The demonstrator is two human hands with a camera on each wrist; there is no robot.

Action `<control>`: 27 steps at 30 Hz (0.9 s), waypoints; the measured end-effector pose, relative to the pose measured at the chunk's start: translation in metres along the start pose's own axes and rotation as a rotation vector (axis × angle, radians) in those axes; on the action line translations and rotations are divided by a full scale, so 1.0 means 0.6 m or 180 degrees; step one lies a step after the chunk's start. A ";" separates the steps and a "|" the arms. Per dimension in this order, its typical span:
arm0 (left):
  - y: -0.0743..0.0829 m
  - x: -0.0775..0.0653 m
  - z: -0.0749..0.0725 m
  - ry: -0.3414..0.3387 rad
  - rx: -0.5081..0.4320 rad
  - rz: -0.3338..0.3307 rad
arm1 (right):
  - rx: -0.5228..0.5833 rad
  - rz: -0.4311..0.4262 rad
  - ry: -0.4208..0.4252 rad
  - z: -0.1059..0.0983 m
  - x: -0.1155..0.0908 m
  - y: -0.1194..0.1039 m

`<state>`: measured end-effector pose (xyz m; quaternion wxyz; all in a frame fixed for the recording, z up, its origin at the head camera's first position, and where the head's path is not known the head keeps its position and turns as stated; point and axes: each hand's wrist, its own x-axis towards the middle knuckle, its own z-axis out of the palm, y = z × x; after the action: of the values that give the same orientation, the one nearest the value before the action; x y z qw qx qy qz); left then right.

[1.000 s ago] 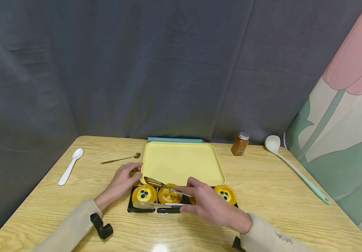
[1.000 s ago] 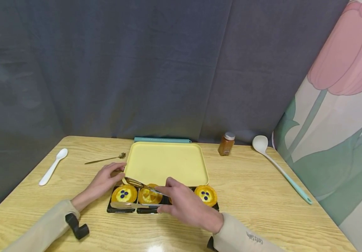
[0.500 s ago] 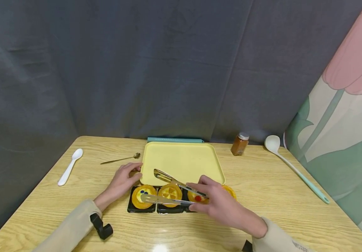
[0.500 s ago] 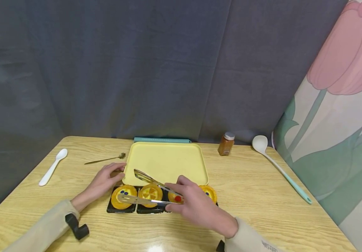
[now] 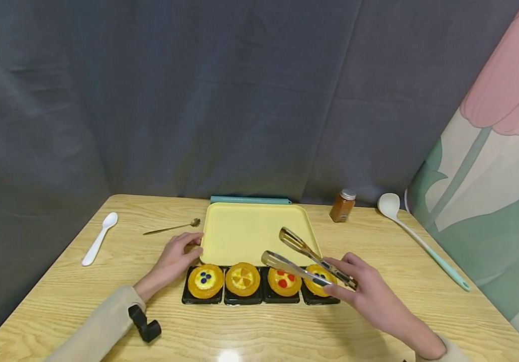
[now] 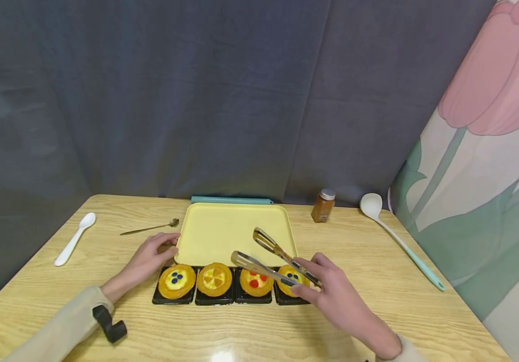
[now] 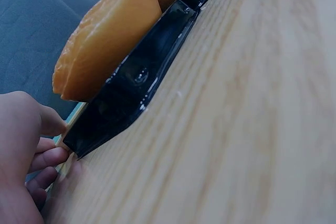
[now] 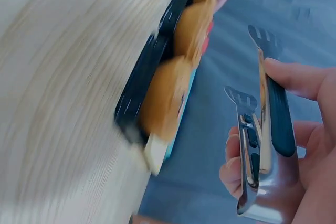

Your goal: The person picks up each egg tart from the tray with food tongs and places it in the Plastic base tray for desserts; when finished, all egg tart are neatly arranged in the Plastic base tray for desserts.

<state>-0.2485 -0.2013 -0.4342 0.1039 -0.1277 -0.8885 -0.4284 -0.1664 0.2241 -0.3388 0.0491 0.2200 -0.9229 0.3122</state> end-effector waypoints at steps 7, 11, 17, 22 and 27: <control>0.001 0.000 0.000 0.0010 -0.0009 -0.0014 | -0.0422 -0.0019 0.0283 -0.035 -0.013 0.059; -0.001 0.001 0.000 0.0020 0.0014 -0.0013 | -0.0637 -0.0009 0.0332 -0.047 -0.014 0.092; 0.000 0.000 0.001 0.0033 0.0008 -0.0019 | -0.0935 0.0178 0.0252 -0.053 -0.010 0.132; 0.000 0.001 0.002 0.0050 0.0017 -0.0002 | -0.1254 0.0041 0.0316 -0.052 -0.005 0.163; 0.000 0.000 0.001 0.0059 0.0004 -0.0008 | -0.1540 -0.0201 0.0487 -0.047 0.001 0.188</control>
<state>-0.2487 -0.2005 -0.4345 0.1116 -0.1225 -0.8879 -0.4292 -0.2177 0.3205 -0.3788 0.1797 0.2063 -0.9570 0.0963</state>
